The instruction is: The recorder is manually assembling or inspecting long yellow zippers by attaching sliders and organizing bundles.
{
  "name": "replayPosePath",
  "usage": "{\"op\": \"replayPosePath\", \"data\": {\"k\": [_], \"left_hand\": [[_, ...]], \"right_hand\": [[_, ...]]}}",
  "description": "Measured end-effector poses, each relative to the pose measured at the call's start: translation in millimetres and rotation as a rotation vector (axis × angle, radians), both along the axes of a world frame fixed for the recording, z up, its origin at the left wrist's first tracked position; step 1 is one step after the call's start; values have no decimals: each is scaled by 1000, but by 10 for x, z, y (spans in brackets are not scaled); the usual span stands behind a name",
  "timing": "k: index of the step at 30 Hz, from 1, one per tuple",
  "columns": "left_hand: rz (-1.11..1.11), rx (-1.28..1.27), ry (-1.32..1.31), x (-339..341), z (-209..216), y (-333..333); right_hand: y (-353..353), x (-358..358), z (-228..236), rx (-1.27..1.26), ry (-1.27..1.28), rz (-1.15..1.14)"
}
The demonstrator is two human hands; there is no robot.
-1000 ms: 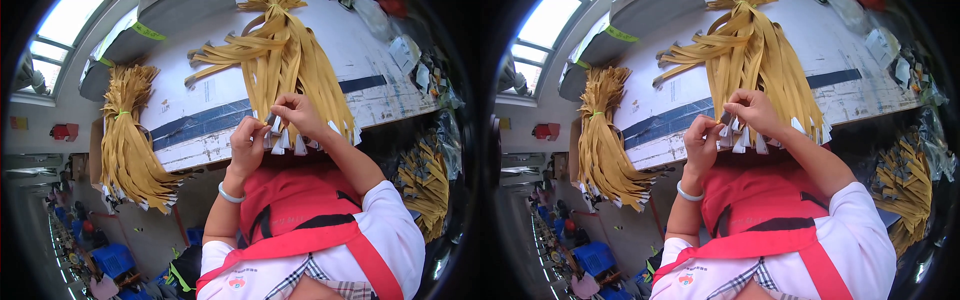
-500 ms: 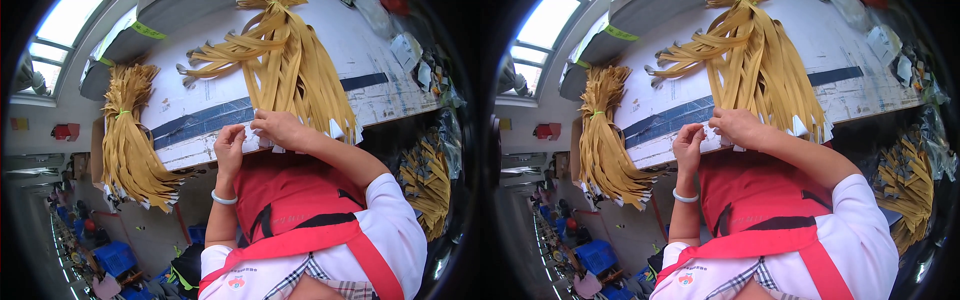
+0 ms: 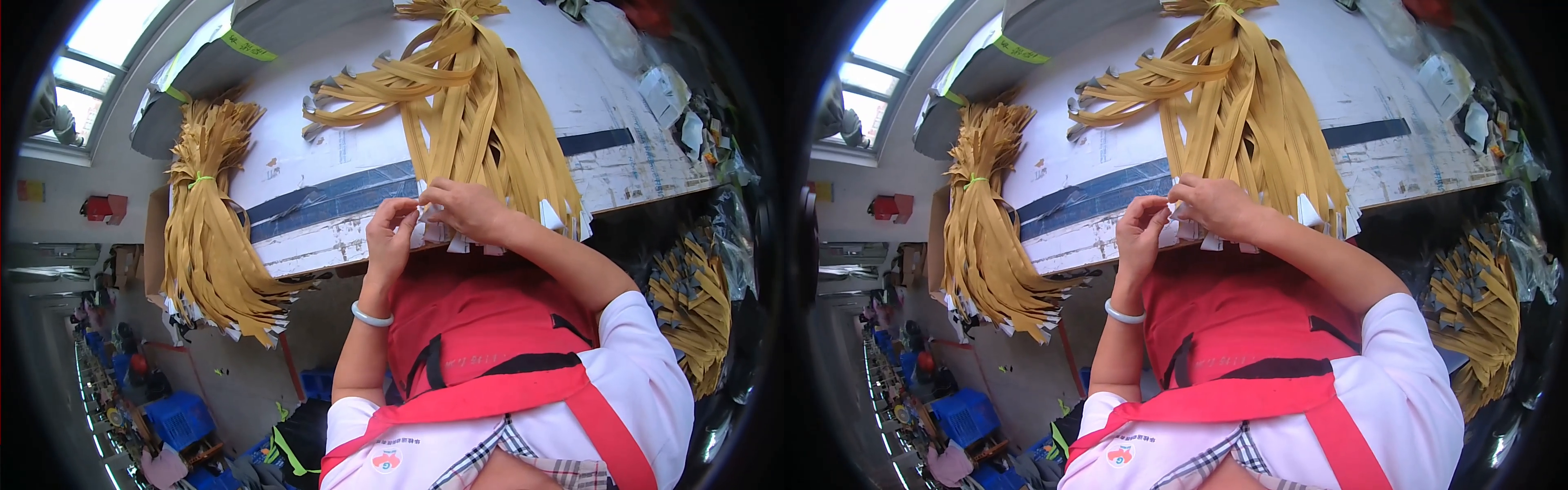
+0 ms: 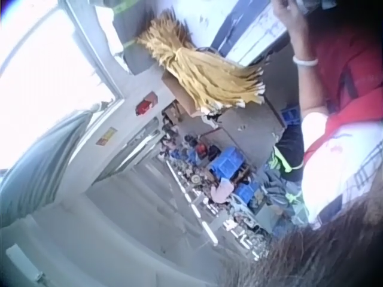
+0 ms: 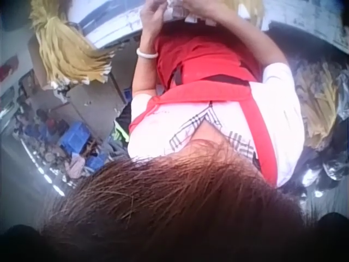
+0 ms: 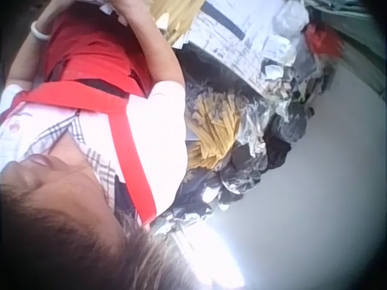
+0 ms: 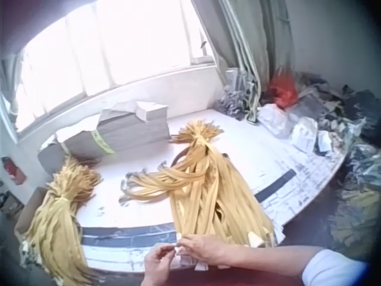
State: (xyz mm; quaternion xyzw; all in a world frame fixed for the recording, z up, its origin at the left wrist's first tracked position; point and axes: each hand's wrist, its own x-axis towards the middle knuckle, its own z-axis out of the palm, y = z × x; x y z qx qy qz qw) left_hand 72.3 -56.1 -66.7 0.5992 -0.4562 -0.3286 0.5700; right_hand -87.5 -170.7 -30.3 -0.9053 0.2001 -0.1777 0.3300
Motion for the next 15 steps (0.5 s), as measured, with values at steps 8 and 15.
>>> {"op": "replayPosePath", "data": {"k": [8, 15], "left_hand": [[-33, 35, 134, 65, -74, 64], [-236, -71, 289, 35, 203, -32]], "right_hand": [[-88, 6, -94, -53, 151, 83], [-242, -88, 218, 767, -66, 115]]}}
